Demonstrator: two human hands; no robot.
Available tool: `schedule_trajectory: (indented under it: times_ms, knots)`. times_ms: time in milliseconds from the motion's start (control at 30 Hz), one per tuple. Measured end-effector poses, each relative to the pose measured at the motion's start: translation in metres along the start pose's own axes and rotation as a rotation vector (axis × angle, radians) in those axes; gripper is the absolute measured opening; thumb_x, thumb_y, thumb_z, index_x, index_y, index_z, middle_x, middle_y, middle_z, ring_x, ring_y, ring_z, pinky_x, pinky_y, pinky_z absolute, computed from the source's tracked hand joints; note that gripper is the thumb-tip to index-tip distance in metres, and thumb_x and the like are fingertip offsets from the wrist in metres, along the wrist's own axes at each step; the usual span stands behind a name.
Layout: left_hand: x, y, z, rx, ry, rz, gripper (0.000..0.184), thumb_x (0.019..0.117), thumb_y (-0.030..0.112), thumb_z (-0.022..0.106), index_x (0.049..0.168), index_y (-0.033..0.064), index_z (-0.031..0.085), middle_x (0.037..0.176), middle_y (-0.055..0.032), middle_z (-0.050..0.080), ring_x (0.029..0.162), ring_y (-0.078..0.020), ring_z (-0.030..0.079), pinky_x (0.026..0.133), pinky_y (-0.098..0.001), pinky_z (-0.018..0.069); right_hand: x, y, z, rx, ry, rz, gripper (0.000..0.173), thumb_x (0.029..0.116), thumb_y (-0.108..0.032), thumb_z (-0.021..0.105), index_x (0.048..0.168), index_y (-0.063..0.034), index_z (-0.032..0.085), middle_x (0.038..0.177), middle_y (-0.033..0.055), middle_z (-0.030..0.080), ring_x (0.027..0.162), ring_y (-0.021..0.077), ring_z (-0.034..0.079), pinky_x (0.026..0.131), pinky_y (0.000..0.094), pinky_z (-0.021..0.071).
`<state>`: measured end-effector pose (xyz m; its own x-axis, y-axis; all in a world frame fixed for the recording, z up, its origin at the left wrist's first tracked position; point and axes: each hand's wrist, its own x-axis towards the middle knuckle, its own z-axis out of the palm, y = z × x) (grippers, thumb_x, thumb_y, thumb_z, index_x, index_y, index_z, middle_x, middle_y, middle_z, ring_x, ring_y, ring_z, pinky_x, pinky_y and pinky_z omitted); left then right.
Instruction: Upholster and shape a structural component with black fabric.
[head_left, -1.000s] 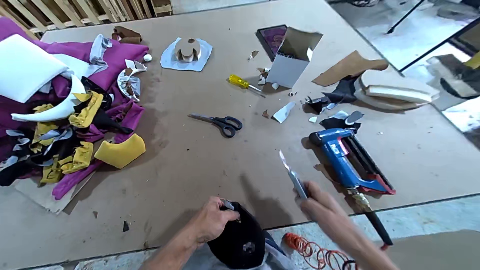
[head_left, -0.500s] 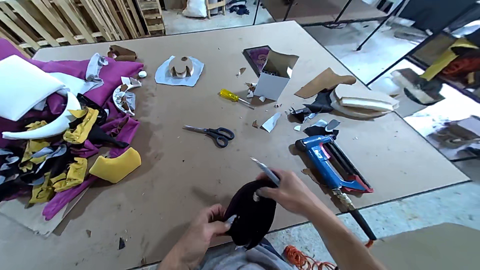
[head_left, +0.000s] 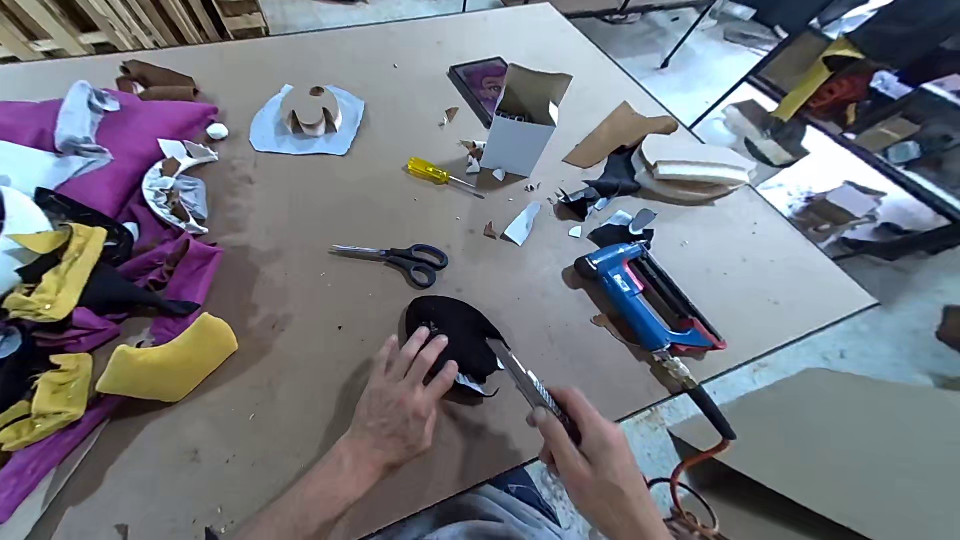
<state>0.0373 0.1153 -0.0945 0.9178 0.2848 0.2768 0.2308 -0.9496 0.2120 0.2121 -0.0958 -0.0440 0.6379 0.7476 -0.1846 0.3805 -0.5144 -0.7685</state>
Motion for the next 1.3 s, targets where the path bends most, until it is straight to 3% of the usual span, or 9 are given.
schedule_trajectory:
  times_ms: [167, 400, 600, 700, 867, 967, 1067, 1167, 1300]
  knots:
    - [0.016, -0.007, 0.018, 0.031, -0.056, 0.175, 0.026, 0.0893, 0.01, 0.066, 0.113, 0.0197, 0.072, 0.147, -0.0087, 0.058, 0.142, -0.0367, 0.048, 0.107, -0.0665, 0.044, -0.025, 0.012, 0.009, -0.259, 0.182, -0.188, 0.036, 0.1015, -0.034, 0.054, 0.123, -0.0093, 0.07, 0.084, 0.0029, 0.073, 0.06, 0.0124, 0.066, 0.051, 0.0364, 0.0559]
    - [0.012, 0.006, 0.017, 0.079, -0.142, 0.096, 0.031, 0.0866, 0.007, 0.067, 0.113, 0.0205, 0.073, 0.151, -0.0085, 0.054, 0.149, -0.0383, 0.038, 0.109, -0.072, 0.0372, -0.008, 0.023, 0.009, -0.372, 0.143, -0.363, 0.038, 0.0987, -0.026, 0.051, 0.129, -0.0113, 0.068, 0.093, 0.0058, 0.073, 0.058, 0.0146, 0.064, 0.046, 0.0356, 0.0532]
    - [0.023, -0.012, 0.007, -0.08, 0.02, 0.197, 0.025, 0.0976, 0.006, 0.053, 0.118, 0.0142, 0.064, 0.139, -0.0099, 0.061, 0.144, -0.032, 0.046, 0.116, -0.0598, 0.0385, -0.001, 0.012, -0.026, 0.208, -0.031, -0.016, 0.035, 0.1015, -0.021, 0.049, 0.131, -0.0069, 0.061, 0.083, 0.0004, 0.07, 0.055, 0.0104, 0.062, 0.045, 0.0299, 0.055]
    - [0.051, -0.018, -0.023, -0.257, 0.124, 0.023, 0.023, 0.1046, 0.012, 0.044, 0.111, 0.0063, 0.066, 0.133, -0.01, 0.064, 0.134, -0.0223, 0.056, 0.11, -0.0416, 0.0493, -0.004, -0.004, -0.043, 0.5, -0.104, 0.146, 0.026, 0.101, -0.014, 0.045, 0.121, -0.003, 0.057, 0.073, 0.0005, 0.063, 0.053, 0.0142, 0.061, 0.044, 0.0323, 0.055]
    - [0.07, -0.017, -0.085, -0.725, 0.11, -0.507, 0.03, 0.1091, 0.028, 0.039, 0.124, 0.0133, 0.061, 0.095, 0.0019, 0.07, 0.084, -0.0079, 0.069, 0.075, -0.0311, 0.0616, -0.015, -0.018, -0.057, 0.531, -0.206, -0.051, 0.034, 0.1001, -0.01, 0.05, 0.131, 0.0045, 0.048, 0.102, 0.008, 0.069, 0.069, 0.0147, 0.068, 0.06, 0.0351, 0.0611]
    - [0.046, 0.005, -0.084, -0.966, -0.06, -0.611, 0.029, 0.1102, 0.022, 0.038, 0.125, 0.0093, 0.059, 0.099, -0.0018, 0.07, 0.09, -0.0104, 0.069, 0.083, -0.0318, 0.0604, -0.017, -0.027, -0.059, 0.42, -0.103, -0.097, 0.038, 0.0948, -0.013, 0.06, 0.127, 0.005, 0.052, 0.099, 0.0074, 0.068, 0.074, 0.0115, 0.065, 0.061, 0.031, 0.057]
    - [0.026, 0.037, -0.054, -1.248, -0.133, -0.783, 0.033, 0.1099, 0.016, 0.035, 0.131, 0.0049, 0.058, 0.113, -0.006, 0.069, 0.104, -0.0129, 0.067, 0.093, -0.0328, 0.0565, -0.003, -0.032, -0.039, 0.299, -0.014, -0.053, 0.056, 0.0866, -0.044, 0.074, 0.121, -0.0026, 0.06, 0.093, 0.0009, 0.068, 0.064, 0.0057, 0.058, 0.052, 0.0262, 0.049]
    - [0.025, 0.052, -0.04, -1.509, -0.163, -0.91, 0.035, 0.1092, 0.02, 0.035, 0.128, 0.0038, 0.06, 0.111, -0.0077, 0.069, 0.102, -0.0147, 0.066, 0.092, -0.0346, 0.0561, 0.021, -0.016, -0.002, 0.137, -0.04, 0.058, 0.061, 0.0757, -0.06, 0.078, 0.117, -0.0166, 0.067, 0.092, -0.0045, 0.071, 0.074, 0.0098, 0.066, 0.063, 0.0378, 0.0576]
    - [0.016, 0.046, -0.022, -1.302, -0.259, -0.819, 0.052, 0.0859, 0.018, 0.069, 0.134, 0.0061, 0.055, 0.111, -0.007, 0.072, 0.101, -0.0152, 0.07, 0.089, -0.0356, 0.0593, 0.049, -0.001, 0.015, 0.042, -0.201, 0.214, 0.049, 0.0735, -0.054, 0.082, 0.106, -0.0195, 0.072, 0.084, -0.0029, 0.07, 0.077, 0.0144, 0.068, 0.071, 0.0446, 0.0573]
